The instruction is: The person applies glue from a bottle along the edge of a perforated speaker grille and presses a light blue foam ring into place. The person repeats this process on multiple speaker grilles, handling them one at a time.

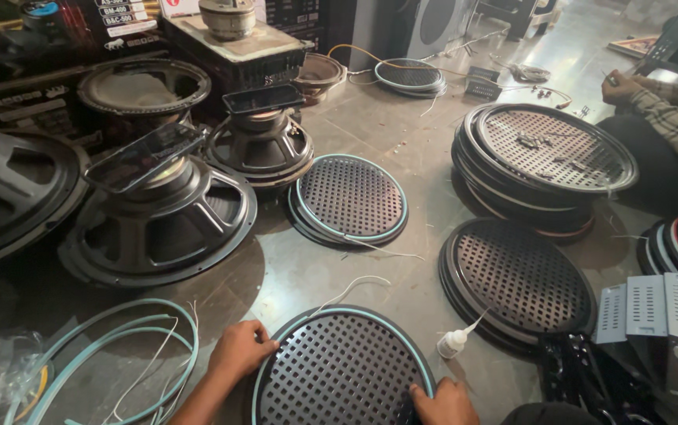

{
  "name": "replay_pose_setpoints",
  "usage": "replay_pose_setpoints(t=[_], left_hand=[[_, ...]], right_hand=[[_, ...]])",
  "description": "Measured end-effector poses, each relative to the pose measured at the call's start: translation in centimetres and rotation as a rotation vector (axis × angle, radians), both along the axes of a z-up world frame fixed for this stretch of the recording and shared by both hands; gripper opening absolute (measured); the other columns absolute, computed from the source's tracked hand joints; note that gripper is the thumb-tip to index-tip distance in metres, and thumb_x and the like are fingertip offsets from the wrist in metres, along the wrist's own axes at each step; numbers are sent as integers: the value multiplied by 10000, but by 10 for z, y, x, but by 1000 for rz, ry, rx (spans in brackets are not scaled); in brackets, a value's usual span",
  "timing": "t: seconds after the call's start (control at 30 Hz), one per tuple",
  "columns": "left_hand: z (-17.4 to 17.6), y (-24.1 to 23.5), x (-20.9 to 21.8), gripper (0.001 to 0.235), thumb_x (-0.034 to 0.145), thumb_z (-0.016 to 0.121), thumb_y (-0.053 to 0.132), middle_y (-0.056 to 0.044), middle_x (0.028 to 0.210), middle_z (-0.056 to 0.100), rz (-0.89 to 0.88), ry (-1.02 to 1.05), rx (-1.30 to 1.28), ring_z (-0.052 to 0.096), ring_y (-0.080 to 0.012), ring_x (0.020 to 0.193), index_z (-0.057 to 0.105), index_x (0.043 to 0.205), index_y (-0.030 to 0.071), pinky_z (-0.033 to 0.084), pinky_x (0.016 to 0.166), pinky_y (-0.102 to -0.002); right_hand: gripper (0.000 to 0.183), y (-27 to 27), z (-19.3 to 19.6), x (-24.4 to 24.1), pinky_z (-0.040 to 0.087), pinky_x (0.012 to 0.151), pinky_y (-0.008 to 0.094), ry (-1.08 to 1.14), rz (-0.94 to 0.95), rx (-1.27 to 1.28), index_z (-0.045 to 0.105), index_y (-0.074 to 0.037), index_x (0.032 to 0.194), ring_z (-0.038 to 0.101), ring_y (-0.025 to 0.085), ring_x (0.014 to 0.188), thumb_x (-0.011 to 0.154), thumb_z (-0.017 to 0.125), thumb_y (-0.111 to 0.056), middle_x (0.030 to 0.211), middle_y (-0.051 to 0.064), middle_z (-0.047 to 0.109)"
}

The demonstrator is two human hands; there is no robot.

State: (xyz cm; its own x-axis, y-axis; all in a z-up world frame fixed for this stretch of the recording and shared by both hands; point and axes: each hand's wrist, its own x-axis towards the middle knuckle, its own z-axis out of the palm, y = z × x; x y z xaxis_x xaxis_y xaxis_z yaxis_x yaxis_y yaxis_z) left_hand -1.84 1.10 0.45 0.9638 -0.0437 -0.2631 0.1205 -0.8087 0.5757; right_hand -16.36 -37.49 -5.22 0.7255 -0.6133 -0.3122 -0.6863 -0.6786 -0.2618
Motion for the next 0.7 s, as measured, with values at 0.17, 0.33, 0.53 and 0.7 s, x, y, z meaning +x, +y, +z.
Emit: replay_pose_setpoints(t=[0.17,0.33,0.53,0.7], left_hand=[[-6,2,0,321,688,849,388,-104,930,785,-20,-63,-66,762,-262,901,758,813,107,588,841,-385],[-11,3,1,329,698,845,399,-100,944,778,-30,-75,-55,755,-263,910,755,821,108,584,841,-390],[-19,2,3,344,700,854,401,-123,943,770,-38,-87,-36,743,-281,912,764,845,103,575,839,-407],[-30,6,6,347,701,841,401,-138,895,778,-71,-136,-99,758,-288,854,778,821,82,583,806,-412]], right_hand=[[690,10,17,1,499,1077,496,59,-20,-39,706,-87,1195,620,389,1267,770,730,-630,1336,198,626],[709,11,28,0,501,1066,495,79,14,-35,693,-73,1201,617,402,1260,792,711,-652,1336,206,624],[676,17,48,-5,529,999,513,49,20,9,709,-46,1151,656,415,1174,803,703,-626,1229,227,674],[640,17,57,-11,563,886,522,-60,125,22,739,34,1007,720,446,1011,834,693,-581,1030,287,737]])
